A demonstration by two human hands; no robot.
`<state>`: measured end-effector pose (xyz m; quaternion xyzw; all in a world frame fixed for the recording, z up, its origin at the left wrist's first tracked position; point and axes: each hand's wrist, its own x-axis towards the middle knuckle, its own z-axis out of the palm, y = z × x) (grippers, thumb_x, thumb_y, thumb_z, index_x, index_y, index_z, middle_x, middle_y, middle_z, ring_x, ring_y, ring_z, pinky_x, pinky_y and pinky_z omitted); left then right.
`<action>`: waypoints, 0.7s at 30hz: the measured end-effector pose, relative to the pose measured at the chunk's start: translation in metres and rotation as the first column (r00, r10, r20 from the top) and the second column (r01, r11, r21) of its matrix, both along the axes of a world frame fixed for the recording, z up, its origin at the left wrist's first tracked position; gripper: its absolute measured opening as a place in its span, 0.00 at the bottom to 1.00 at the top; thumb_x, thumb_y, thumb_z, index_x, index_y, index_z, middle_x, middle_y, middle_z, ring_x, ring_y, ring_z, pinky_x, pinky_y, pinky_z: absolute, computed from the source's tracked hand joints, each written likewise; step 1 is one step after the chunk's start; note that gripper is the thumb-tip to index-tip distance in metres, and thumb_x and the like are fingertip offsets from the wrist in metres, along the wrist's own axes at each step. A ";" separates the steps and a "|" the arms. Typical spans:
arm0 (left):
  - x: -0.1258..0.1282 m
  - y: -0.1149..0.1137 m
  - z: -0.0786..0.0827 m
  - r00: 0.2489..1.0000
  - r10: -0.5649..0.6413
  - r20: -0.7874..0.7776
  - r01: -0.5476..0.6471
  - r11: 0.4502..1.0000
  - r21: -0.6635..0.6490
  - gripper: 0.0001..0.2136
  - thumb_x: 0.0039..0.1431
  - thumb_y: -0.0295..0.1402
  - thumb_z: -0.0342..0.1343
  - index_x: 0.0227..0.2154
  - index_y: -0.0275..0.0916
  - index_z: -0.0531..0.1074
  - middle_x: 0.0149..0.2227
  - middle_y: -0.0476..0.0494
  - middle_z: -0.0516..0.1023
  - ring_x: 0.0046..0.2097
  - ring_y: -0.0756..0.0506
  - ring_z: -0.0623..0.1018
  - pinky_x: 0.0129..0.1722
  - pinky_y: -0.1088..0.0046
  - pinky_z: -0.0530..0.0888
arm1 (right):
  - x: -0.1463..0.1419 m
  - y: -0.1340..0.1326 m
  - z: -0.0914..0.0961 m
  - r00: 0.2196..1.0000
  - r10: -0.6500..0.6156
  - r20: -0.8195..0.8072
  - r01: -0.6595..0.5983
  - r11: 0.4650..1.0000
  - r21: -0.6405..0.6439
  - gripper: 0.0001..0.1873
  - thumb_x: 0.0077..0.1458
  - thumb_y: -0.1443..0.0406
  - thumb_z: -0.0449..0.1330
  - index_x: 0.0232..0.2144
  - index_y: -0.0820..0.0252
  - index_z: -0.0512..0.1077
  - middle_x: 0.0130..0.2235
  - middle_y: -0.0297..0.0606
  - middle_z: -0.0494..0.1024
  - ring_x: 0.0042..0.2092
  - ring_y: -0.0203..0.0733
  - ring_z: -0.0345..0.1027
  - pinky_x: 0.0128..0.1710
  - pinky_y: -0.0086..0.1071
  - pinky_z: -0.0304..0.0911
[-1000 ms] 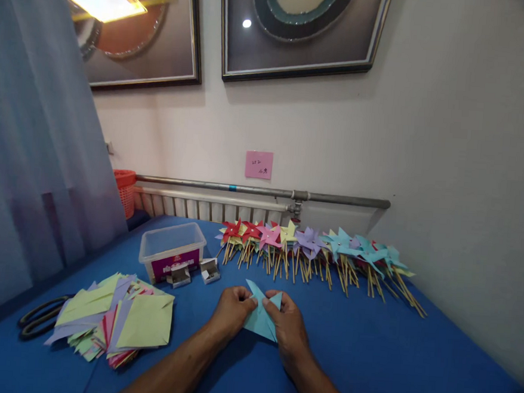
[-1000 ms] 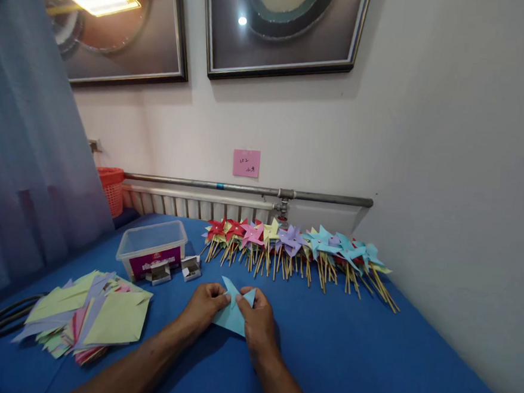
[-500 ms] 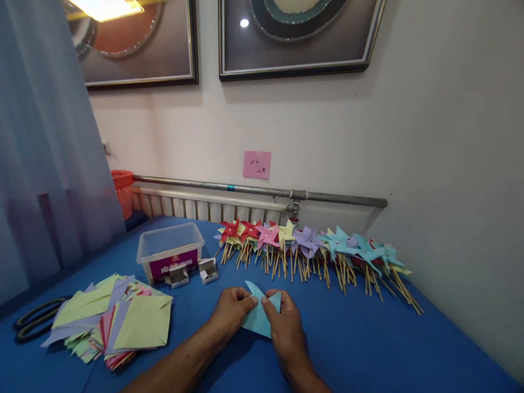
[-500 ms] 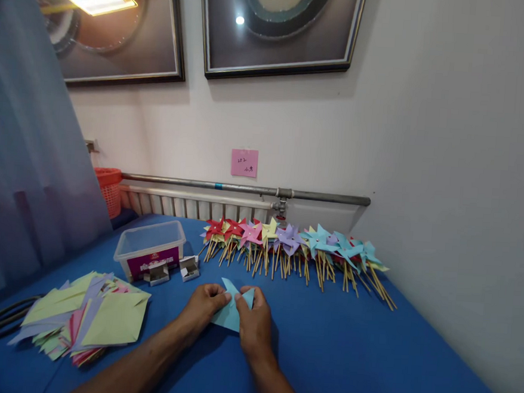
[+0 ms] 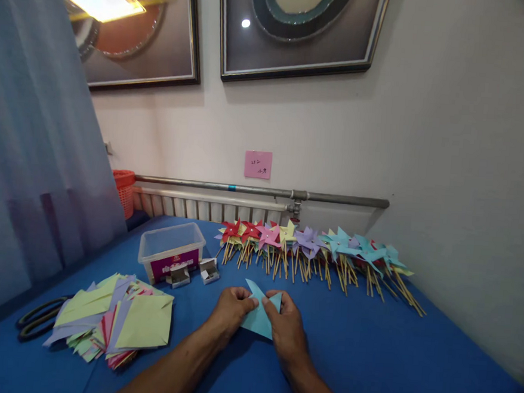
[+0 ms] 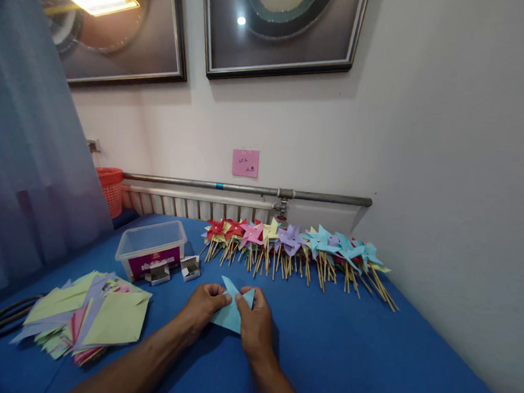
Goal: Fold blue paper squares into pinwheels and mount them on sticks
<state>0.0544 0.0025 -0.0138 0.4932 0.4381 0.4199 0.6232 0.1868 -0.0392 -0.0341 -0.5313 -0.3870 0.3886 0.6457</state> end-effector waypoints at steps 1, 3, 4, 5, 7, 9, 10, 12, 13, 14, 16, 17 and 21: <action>0.000 0.001 0.000 1.000 -0.001 -0.006 0.001 1.000 0.004 0.17 0.36 0.39 0.73 0.19 0.37 0.69 0.16 0.52 0.70 0.20 0.53 0.65 0.22 0.76 0.59 | 0.000 0.000 0.000 1.000 -0.001 0.002 0.001 1.000 0.002 0.16 0.45 0.53 0.69 0.34 0.52 0.73 0.23 0.26 0.73 0.24 0.40 0.66 0.26 0.33 0.63; 0.001 0.001 -0.001 1.000 0.002 -0.011 -0.002 1.000 0.009 0.17 0.37 0.38 0.72 0.19 0.37 0.69 0.16 0.52 0.69 0.20 0.53 0.65 0.22 0.76 0.59 | 0.000 0.000 -0.002 1.000 0.004 -0.005 -0.004 1.000 0.002 0.16 0.46 0.52 0.69 0.34 0.52 0.73 0.23 0.26 0.73 0.24 0.41 0.66 0.26 0.33 0.62; 0.001 0.001 -0.001 1.000 0.006 -0.013 -0.006 1.000 0.009 0.16 0.37 0.38 0.72 0.19 0.37 0.69 0.16 0.52 0.69 0.19 0.53 0.65 0.22 0.76 0.59 | 0.000 0.000 -0.002 1.000 0.007 -0.011 -0.007 1.000 0.001 0.16 0.47 0.52 0.68 0.34 0.52 0.73 0.23 0.26 0.73 0.24 0.41 0.66 0.26 0.33 0.62; 0.001 0.001 -0.001 1.000 0.008 -0.016 -0.007 1.000 0.010 0.16 0.37 0.38 0.72 0.19 0.37 0.69 0.16 0.52 0.69 0.19 0.53 0.64 0.22 0.76 0.59 | 0.000 0.000 -0.002 1.000 0.010 -0.014 -0.010 1.000 -0.001 0.16 0.47 0.52 0.68 0.34 0.52 0.73 0.22 0.26 0.73 0.24 0.41 0.66 0.25 0.33 0.62; 0.000 0.001 -0.001 1.000 0.014 -0.023 -0.013 1.000 0.013 0.16 0.36 0.39 0.72 0.19 0.37 0.70 0.16 0.52 0.69 0.19 0.53 0.64 0.22 0.75 0.59 | -0.001 0.000 -0.002 1.000 0.011 -0.015 -0.011 1.000 -0.004 0.16 0.47 0.52 0.68 0.34 0.52 0.72 0.22 0.26 0.72 0.23 0.41 0.66 0.25 0.33 0.62; 0.000 0.000 0.000 1.000 0.009 -0.030 -0.009 1.000 0.015 0.16 0.37 0.39 0.71 0.19 0.37 0.70 0.17 0.52 0.70 0.19 0.53 0.64 0.22 0.75 0.59 | -0.001 -0.001 -0.001 1.000 -0.001 -0.013 0.000 1.000 -0.007 0.15 0.46 0.53 0.68 0.33 0.51 0.72 0.22 0.25 0.72 0.23 0.40 0.65 0.25 0.33 0.61; 0.000 0.000 0.000 0.999 0.009 -0.032 -0.008 1.000 0.014 0.16 0.37 0.39 0.71 0.19 0.37 0.70 0.17 0.52 0.70 0.19 0.53 0.64 0.22 0.75 0.59 | -0.001 -0.001 0.000 1.000 -0.006 -0.012 0.006 1.000 -0.010 0.14 0.46 0.53 0.68 0.33 0.51 0.72 0.22 0.25 0.72 0.23 0.40 0.65 0.25 0.33 0.61; 0.000 0.000 0.001 0.999 0.011 -0.035 -0.010 1.000 0.010 0.15 0.37 0.38 0.71 0.20 0.37 0.70 0.17 0.52 0.70 0.19 0.53 0.65 0.22 0.75 0.60 | -0.002 -0.001 0.000 1.000 -0.006 -0.017 0.006 1.000 -0.015 0.14 0.46 0.54 0.68 0.34 0.51 0.72 0.22 0.25 0.72 0.23 0.40 0.64 0.26 0.33 0.61; 0.000 0.000 0.002 0.999 0.013 -0.037 -0.013 1.000 0.009 0.15 0.38 0.37 0.71 0.19 0.37 0.69 0.17 0.52 0.70 0.19 0.53 0.65 0.22 0.75 0.60 | -0.002 -0.001 0.000 1.000 -0.003 -0.023 0.003 1.000 -0.019 0.14 0.46 0.54 0.68 0.33 0.52 0.72 0.22 0.25 0.72 0.23 0.40 0.64 0.26 0.33 0.61; 0.001 -0.001 0.002 0.999 0.020 -0.042 -0.019 1.000 0.007 0.15 0.38 0.37 0.71 0.19 0.38 0.69 0.17 0.52 0.70 0.19 0.53 0.65 0.22 0.75 0.60 | -0.002 -0.001 0.000 1.000 -0.001 -0.028 0.000 1.000 -0.020 0.15 0.46 0.54 0.68 0.33 0.52 0.72 0.22 0.26 0.72 0.23 0.40 0.64 0.26 0.33 0.61; 0.002 -0.001 0.002 0.998 0.037 -0.058 -0.037 0.999 0.006 0.14 0.39 0.35 0.71 0.19 0.38 0.69 0.16 0.53 0.69 0.19 0.53 0.65 0.22 0.75 0.60 | -0.003 0.000 -0.001 1.000 0.000 -0.031 0.000 1.000 -0.015 0.16 0.46 0.53 0.68 0.34 0.52 0.72 0.23 0.26 0.73 0.23 0.40 0.65 0.26 0.33 0.62; 0.002 -0.001 0.002 0.997 0.043 -0.065 -0.043 0.999 0.008 0.14 0.40 0.34 0.70 0.19 0.38 0.68 0.16 0.53 0.69 0.19 0.53 0.65 0.22 0.75 0.60 | -0.003 0.000 -0.001 1.000 -0.001 -0.028 0.000 1.000 -0.010 0.16 0.46 0.52 0.68 0.34 0.52 0.72 0.23 0.26 0.73 0.24 0.40 0.65 0.26 0.33 0.62; 0.000 0.002 0.001 0.998 0.041 -0.045 -0.040 0.999 0.024 0.13 0.42 0.34 0.70 0.20 0.37 0.69 0.17 0.53 0.70 0.19 0.53 0.65 0.22 0.75 0.59 | -0.004 0.001 -0.001 0.998 0.040 -0.049 -0.040 0.999 0.009 0.19 0.47 0.49 0.68 0.35 0.53 0.73 0.24 0.29 0.75 0.25 0.41 0.67 0.26 0.33 0.63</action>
